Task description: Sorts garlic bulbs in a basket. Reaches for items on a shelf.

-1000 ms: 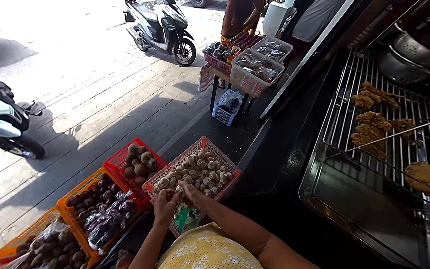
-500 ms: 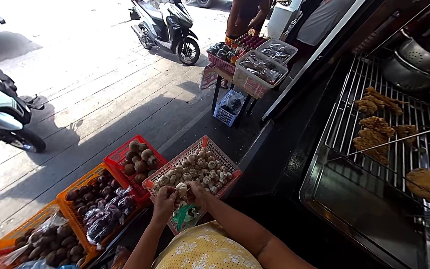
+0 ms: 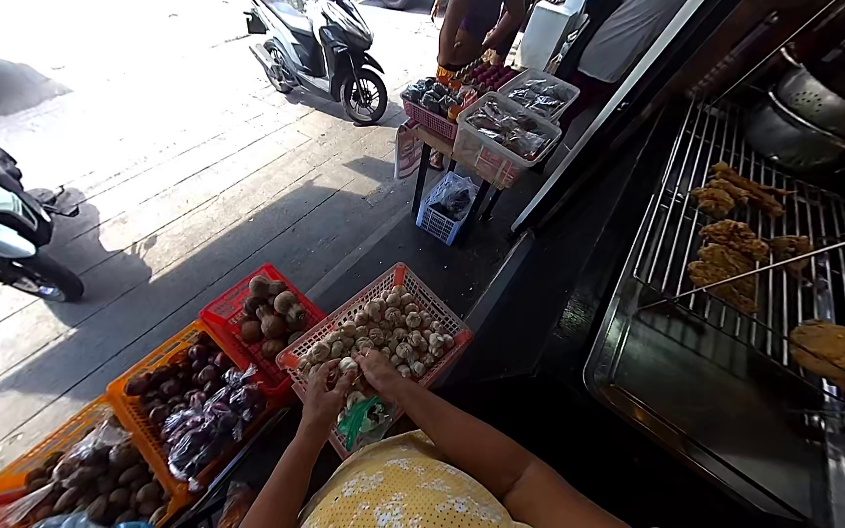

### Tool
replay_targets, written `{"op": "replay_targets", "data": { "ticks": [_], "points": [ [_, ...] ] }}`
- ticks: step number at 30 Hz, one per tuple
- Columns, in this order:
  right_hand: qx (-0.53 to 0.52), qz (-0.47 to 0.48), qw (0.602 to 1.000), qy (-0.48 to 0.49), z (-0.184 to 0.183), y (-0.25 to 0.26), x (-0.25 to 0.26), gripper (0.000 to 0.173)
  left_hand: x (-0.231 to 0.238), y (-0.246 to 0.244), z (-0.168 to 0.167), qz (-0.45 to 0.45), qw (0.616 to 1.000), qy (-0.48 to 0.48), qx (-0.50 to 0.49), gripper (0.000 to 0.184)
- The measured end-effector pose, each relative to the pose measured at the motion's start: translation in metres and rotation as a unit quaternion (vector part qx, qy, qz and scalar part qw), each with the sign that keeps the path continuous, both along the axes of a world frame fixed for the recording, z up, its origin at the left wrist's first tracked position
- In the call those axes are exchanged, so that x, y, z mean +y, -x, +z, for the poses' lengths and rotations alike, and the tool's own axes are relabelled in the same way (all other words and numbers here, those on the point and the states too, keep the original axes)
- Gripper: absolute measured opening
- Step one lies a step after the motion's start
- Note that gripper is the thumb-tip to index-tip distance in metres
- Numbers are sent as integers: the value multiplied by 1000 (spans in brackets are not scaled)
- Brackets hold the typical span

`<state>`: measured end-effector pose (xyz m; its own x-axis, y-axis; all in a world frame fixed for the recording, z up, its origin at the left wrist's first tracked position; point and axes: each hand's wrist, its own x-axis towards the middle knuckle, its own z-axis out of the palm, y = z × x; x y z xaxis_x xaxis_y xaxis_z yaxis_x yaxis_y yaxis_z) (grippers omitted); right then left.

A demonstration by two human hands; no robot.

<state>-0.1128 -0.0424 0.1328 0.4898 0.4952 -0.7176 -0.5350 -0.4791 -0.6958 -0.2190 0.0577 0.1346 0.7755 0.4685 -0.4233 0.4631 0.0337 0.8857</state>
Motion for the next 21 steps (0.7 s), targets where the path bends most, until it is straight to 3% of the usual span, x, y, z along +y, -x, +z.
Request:
{"op": "replay_targets", "data": {
  "ticks": [5, 10, 21],
  "points": [
    [38, 17, 999, 17, -4, 4, -2, 45, 4, 0, 4, -40, 999, 8, 3, 45],
    [-34, 73, 994, 72, -4, 4, 2, 48, 3, -1, 1, -67, 997, -27, 20, 48],
    [-63, 46, 995, 65, -11, 9, 5, 45, 1, -5, 3, -15, 995, 86, -56, 45]
  ]
}}
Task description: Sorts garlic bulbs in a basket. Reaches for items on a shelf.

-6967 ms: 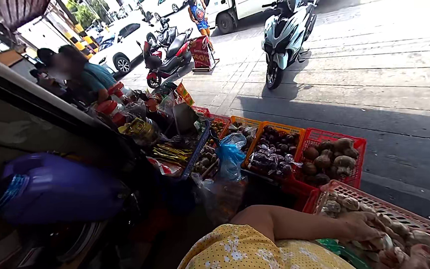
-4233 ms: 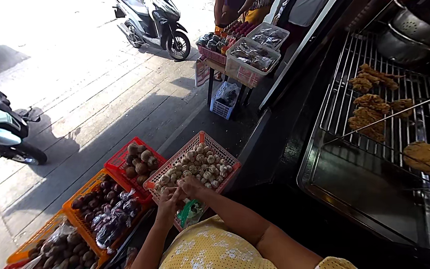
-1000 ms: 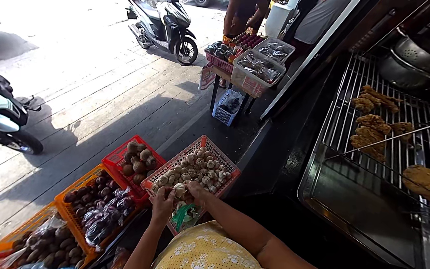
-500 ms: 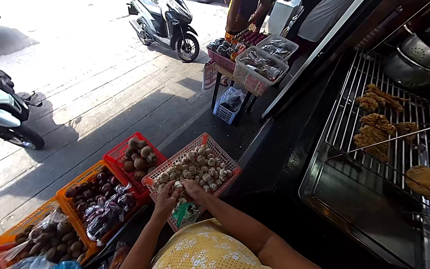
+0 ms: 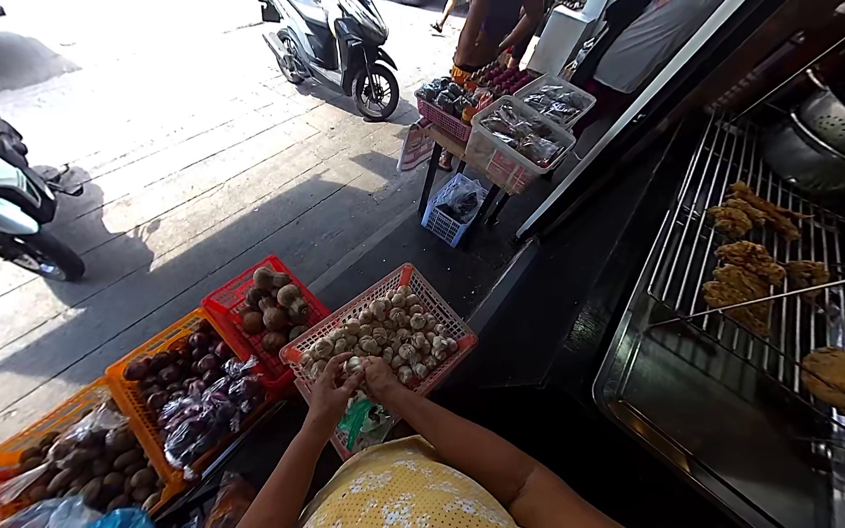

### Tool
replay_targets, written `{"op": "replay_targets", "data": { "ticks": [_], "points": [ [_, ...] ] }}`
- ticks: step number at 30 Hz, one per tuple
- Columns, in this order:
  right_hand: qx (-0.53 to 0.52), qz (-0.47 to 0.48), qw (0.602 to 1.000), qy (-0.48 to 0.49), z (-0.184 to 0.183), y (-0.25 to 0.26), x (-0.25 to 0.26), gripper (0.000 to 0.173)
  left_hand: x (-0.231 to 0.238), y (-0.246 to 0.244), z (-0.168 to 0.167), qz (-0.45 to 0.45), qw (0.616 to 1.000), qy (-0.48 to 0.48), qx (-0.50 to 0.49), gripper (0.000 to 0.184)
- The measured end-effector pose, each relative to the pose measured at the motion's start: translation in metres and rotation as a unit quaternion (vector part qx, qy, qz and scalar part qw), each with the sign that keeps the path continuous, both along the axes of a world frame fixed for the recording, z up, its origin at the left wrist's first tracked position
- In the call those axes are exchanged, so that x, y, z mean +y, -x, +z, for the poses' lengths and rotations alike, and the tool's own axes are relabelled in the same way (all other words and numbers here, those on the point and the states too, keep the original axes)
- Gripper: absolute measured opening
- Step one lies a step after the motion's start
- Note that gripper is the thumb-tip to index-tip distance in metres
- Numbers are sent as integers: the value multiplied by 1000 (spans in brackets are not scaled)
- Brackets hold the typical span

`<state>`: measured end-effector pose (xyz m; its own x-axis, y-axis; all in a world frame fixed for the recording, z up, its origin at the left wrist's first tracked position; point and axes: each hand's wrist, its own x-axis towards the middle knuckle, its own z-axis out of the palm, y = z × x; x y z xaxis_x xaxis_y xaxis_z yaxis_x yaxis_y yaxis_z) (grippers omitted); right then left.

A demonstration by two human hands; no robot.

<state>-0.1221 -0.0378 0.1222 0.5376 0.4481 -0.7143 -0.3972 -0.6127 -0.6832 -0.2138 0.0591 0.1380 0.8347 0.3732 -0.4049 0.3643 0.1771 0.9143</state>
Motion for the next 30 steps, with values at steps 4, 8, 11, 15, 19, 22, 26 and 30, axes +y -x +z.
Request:
{"op": "replay_targets", "data": {
  "ticks": [4, 8, 11, 15, 19, 22, 26, 30],
  "points": [
    [40, -18, 999, 8, 3, -2, -1, 43, -1, 1, -4, -6, 1000, -1, -11, 47],
    [114, -61, 991, -30, 6, -7, -4, 37, 1, 2, -7, -16, 1000, -7, -20, 48],
    [172, -86, 980, -59, 5, -12, -5, 37, 7, 2, -5, -45, 998, -42, -13, 48],
    [236, -89, 965, -71, 6, -18, -5, 52, 14, 4, -3, -73, 994, -78, -3, 48],
    [264, -58, 960, -71, 0, -17, -7, 51, 15, 9, -8, -68, 994, -88, -25, 55],
    [246, -35, 968, -39, -5, -14, -5, 56, 16, 10, -9, -79, 989, -123, -13, 62],
    [222, -45, 974, -13, -8, -10, -3, 53, 17, 9, -4, -88, 984, -153, 8, 57],
    [218, -69, 973, -37, -4, -7, -4, 50, 18, 8, -3, -79, 990, -115, 17, 48]
  ]
}}
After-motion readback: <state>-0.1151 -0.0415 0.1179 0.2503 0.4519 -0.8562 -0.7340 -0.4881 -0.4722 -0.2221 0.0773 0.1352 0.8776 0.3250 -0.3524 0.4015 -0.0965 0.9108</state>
